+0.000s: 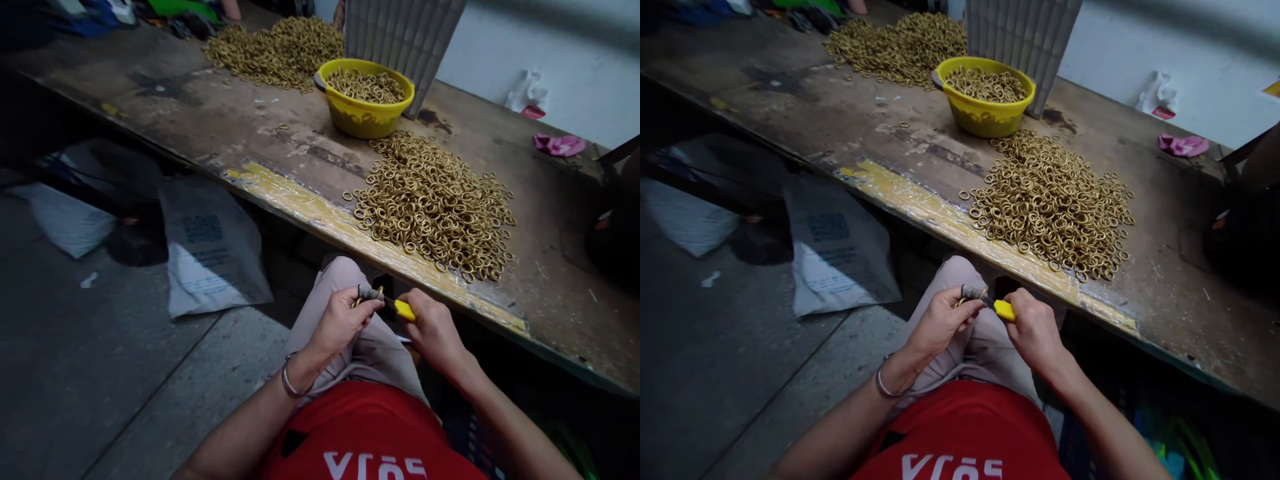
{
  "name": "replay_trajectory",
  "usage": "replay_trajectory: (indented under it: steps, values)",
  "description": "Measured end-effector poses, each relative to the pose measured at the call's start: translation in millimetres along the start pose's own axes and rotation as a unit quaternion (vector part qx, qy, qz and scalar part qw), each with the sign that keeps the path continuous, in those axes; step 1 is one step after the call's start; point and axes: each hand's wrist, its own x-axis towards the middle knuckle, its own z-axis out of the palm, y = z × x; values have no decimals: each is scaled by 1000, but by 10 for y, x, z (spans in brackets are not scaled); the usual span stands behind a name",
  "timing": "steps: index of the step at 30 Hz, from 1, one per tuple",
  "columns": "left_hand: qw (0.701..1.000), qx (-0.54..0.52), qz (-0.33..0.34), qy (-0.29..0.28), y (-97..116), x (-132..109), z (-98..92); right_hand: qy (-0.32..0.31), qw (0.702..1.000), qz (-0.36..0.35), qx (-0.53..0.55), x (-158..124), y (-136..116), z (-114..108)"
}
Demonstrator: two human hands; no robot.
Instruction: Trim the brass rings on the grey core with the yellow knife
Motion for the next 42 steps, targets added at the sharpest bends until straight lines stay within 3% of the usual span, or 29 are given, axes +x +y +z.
replay_trajectory:
  steps: [6,11,13,16,19,23,26,29,31,33,35,36,37,39,42]
  values:
    - [998,52,25,-5,17,10,76,-33,982,45,-183,-37,-28,103]
    - [991,97,84,-25,126,-5,88,-46,967,61,-241,88,-33,64]
    - [989,103,105,-32,179,-49,103,-56,957,99,-266,173,21,5]
    - [981,121,123,-89,210,-123,135,-37,935,175,-306,334,165,-108]
    - [988,79,53,-123,138,-114,158,14,940,156,-302,515,293,-164]
    - [992,-53,-50,-104,-5,13,154,29,946,118,-302,760,347,-111]
    - [980,-146,-76,-112,-37,81,121,12,940,122,-320,889,354,-78]
    - [954,-230,-104,-161,-35,113,85,4,944,121,-308,921,377,-98]
    - [946,-244,-124,-174,-39,137,83,25,957,120,-265,891,404,-131]
    - [958,-212,-131,-144,-48,168,107,63,977,122,-165,833,432,-174]
    - [981,-144,-95,-89,-53,201,147,74,987,142,17,759,443,-221]
    - [991,-106,-59,-60,-53,216,167,58,977,155,132,719,439,-244]
    - [997,-67,-16,-35,-52,228,186,33,953,168,249,679,428,-263]
    - [998,3,66,2,-49,243,209,-34,874,192,445,605,390,-285]
    - [984,95,149,31,-59,242,209,-124,755,235,600,521,331,-262]
